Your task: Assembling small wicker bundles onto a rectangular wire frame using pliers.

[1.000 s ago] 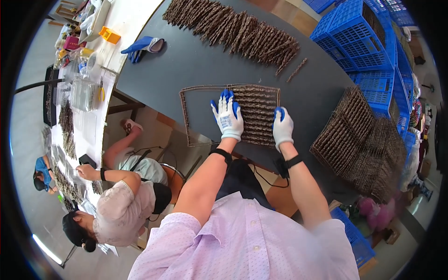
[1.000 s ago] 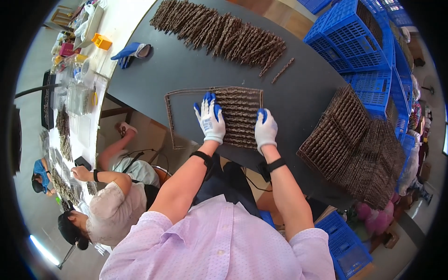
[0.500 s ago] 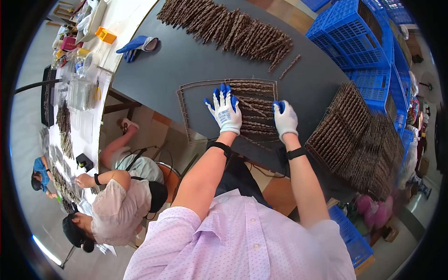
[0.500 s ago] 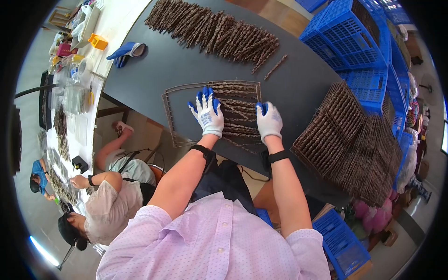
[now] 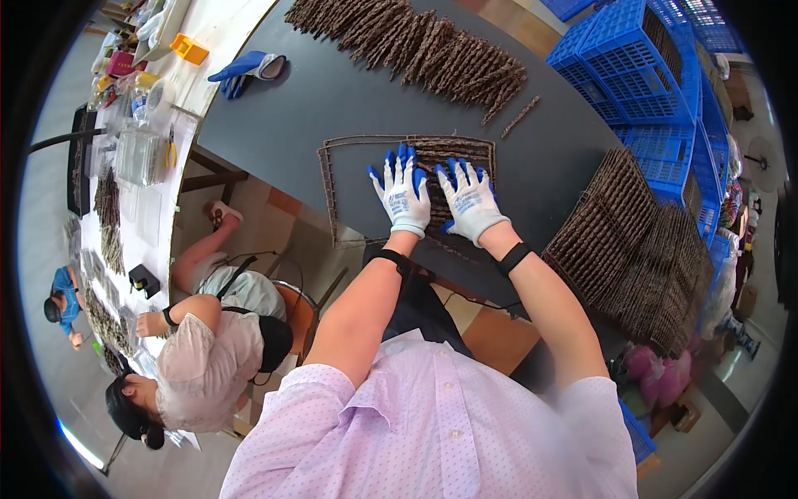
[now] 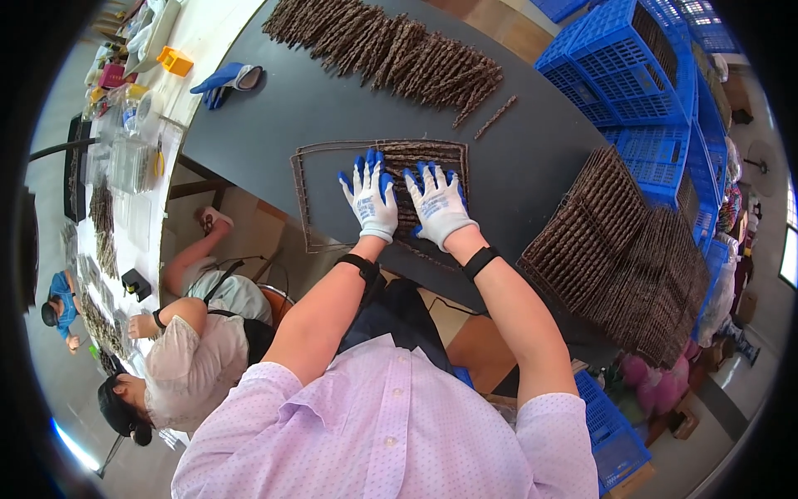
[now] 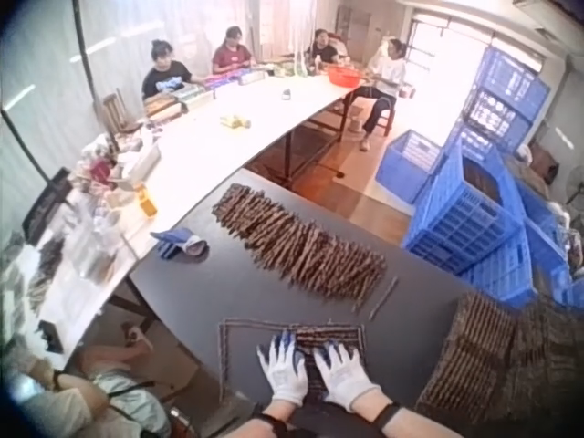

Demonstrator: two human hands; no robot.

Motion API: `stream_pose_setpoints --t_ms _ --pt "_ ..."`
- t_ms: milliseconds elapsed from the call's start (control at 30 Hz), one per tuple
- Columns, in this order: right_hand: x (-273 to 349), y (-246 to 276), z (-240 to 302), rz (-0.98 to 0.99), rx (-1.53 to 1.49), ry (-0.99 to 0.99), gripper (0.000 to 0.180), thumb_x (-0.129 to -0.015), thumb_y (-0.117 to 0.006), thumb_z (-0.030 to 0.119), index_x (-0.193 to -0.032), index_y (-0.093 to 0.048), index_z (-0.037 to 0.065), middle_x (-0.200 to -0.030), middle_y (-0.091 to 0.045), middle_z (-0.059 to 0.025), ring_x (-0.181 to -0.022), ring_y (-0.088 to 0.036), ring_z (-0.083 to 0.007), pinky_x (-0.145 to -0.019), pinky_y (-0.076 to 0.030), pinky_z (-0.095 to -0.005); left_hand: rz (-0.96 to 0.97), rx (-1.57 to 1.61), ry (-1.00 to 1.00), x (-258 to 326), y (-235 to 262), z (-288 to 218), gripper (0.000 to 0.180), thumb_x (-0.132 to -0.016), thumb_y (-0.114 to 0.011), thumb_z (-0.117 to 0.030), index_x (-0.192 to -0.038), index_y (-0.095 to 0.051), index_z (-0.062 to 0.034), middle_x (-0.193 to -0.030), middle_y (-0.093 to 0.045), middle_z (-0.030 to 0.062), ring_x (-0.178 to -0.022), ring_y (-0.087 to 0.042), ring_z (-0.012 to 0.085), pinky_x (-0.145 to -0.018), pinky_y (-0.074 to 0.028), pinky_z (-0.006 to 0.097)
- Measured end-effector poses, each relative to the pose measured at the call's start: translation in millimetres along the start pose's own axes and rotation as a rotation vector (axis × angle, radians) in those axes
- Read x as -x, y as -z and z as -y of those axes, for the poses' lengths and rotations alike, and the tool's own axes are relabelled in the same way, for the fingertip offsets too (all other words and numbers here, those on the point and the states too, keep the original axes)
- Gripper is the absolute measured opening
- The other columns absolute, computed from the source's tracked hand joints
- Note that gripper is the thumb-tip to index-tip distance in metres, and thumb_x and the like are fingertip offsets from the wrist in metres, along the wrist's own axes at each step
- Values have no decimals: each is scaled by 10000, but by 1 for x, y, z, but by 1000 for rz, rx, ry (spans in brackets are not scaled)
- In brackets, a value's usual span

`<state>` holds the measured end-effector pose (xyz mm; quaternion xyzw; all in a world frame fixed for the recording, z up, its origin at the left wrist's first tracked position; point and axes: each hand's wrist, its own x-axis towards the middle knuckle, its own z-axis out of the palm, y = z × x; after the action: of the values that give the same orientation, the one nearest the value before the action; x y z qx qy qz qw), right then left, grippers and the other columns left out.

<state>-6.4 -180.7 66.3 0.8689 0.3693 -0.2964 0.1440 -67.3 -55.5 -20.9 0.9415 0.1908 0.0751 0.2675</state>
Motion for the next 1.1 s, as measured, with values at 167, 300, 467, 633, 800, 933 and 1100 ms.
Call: stream_pose_setpoints --t_ms 167,300,467,633,800,933,1100 --pt "0 4 -9 31 -120 -14 1183 -691 -822 530 -1570 -168 83 -1580 -276 -214 -1461 -268 -369 -1145 -265 -561 -57 67 -48 1 1 4 504 -926 -489 -209 -1415 -493 -85 -1515 -445 75 -1433 -348 296 -1219 -49 537" --pt "1 7 7 -5 -23 -59 1245 -645 -854 529 -1580 -144 113 -1566 -290 -221 -1439 -299 -383 -1129 -261 -594 -70 113 -51 1 -2 5 511 -925 -484 -203 -1424 -484 -92 -1515 -445 76 -1427 -356 299 -1219 -58 533" --pt "-6 8 7 -13 -14 -68 1214 -644 -865 498 -1572 -182 116 -1513 -372 -212 -1382 -380 -368 -1098 -316 -560 -86 133 -68 1 -3 7 535 -925 -487 -222 -1442 -458 -86 -1523 -428 91 -1425 -359 294 -1220 -65 542" --pt "-10 9 4 11 -50 -57 1113 -672 -857 467 -1532 -277 63 -1389 -493 -193 -1275 -488 -325 -1037 -397 -489 -100 162 -57 1 -3 7 559 -921 -484 -220 -1461 -433 -88 -1516 -436 88 -1423 -363 283 -1223 -63 530" --pt "-17 13 1 37 -86 -74 1004 -695 -842 447 -1466 -361 21 -1319 -542 -194 -1244 -530 -316 -1018 -431 -423 -109 203 -43 1 -1 4 557 -921 -480 -222 -1460 -433 -86 -1508 -446 88 -1417 -371 280 -1224 -72 520" --pt "-23 14 -4 80 -176 -69 897 -748 -808 388 -1441 -390 2 -1245 -607 -193 -1135 -617 -328 -942 -501 -412 -142 241 -40 0 0 6 515 -948 -444 -229 -1435 -468 -65 -1475 -484 103 -1402 -396 279 -1217 -88 500" --pt "-29 11 -11 83 -154 12 847 -775 -783 358 -1427 -396 -18 -1225 -616 -212 -1100 -634 -348 -920 -524 -416 -147 195 -79 3 1 11 512 -948 -475 -205 -1436 -455 -54 -1474 -481 112 -1388 -407 289 -1211 -127 505"
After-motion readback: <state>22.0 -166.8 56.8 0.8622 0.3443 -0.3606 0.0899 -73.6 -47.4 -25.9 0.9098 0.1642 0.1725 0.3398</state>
